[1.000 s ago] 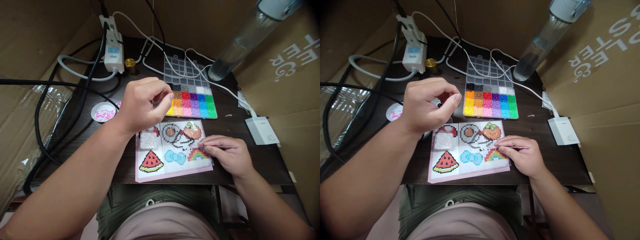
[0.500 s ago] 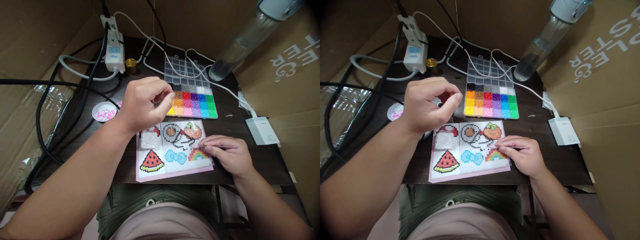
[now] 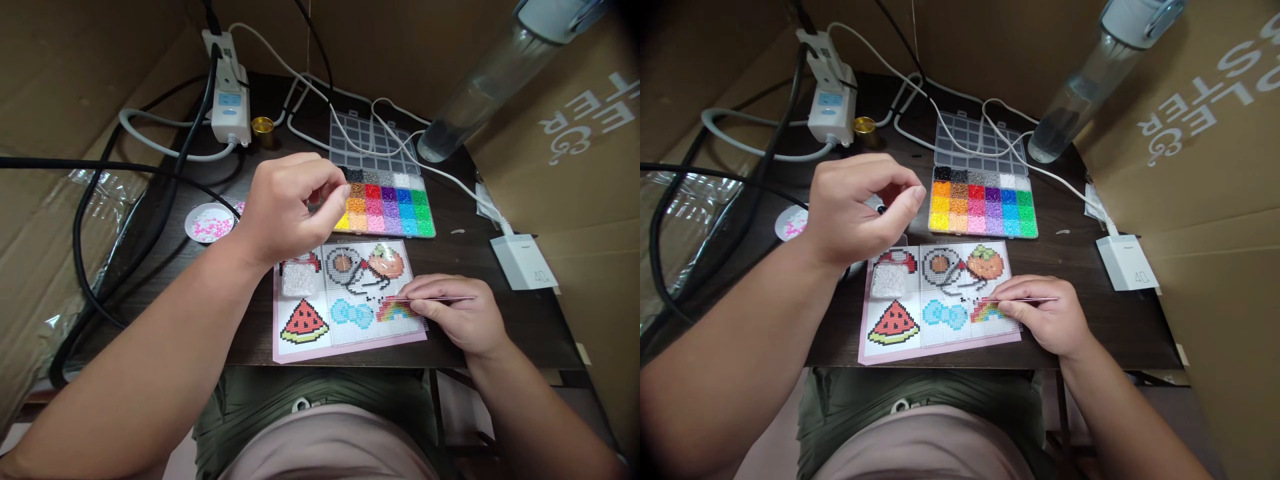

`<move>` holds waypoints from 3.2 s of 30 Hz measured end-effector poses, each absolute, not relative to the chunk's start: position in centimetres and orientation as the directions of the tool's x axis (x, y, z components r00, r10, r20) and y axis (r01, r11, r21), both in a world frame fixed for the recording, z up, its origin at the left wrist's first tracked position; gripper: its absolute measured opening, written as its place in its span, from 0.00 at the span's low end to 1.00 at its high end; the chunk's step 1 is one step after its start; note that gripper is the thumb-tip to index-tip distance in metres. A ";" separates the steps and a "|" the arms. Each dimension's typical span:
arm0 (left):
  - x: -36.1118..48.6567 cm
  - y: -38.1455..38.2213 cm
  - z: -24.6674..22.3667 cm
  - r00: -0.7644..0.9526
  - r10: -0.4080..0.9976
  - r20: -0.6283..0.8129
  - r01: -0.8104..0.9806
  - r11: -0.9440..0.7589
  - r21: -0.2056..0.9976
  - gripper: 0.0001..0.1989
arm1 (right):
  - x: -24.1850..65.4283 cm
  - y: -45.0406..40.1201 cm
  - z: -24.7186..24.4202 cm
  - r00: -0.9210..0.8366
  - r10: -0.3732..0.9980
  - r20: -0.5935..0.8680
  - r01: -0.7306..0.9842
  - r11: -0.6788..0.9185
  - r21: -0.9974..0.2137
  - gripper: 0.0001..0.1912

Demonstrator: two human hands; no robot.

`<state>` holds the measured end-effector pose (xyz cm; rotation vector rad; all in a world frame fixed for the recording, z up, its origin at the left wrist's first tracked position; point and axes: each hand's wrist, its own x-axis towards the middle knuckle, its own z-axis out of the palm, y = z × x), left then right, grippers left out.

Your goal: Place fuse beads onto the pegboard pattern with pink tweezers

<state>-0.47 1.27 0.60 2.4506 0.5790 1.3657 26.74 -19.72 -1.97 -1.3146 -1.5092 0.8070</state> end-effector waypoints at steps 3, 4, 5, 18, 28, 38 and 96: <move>-0.5 1.3 0.6 0.475 0.466 0.747 0.207 -0.884 0.419 0.11 | 26.9 -19.8 -2.0 0.022 0.974 0.227 0.350 0.205 -0.914 0.06; -0.5 1.2 0.6 0.475 0.465 0.747 0.205 -0.884 0.420 0.11 | 26.9 -19.8 -2.0 0.023 0.974 0.226 0.350 0.204 -0.914 0.07; -0.4 1.2 0.7 0.474 0.465 0.748 0.203 -0.884 0.421 0.11 | 26.9 -19.9 -2.0 0.025 0.974 0.224 0.350 0.202 -0.915 0.07; -0.3 1.2 0.7 0.454 0.451 0.768 0.168 -0.890 0.424 0.11 | 26.7 -20.0 -2.9 0.179 0.942 0.283 0.352 0.207 -0.913 0.06; -0.3 1.1 0.8 0.476 0.490 0.730 0.199 -0.869 0.453 0.11 | 26.4 -20.0 -2.9 0.217 0.936 0.276 0.400 0.173 -0.900 0.04; -0.3 1.0 0.9 0.482 0.520 0.705 0.220 -0.851 0.477 0.12 | 26.2 -19.9 -2.6 0.203 0.947 0.250 0.417 0.147 -0.897 0.05; -0.2 1.0 0.9 0.475 0.517 0.712 0.238 -0.854 0.462 0.13 | 27.0 -19.9 -3.1 0.199 0.952 0.231 0.392 0.139 -0.910 0.08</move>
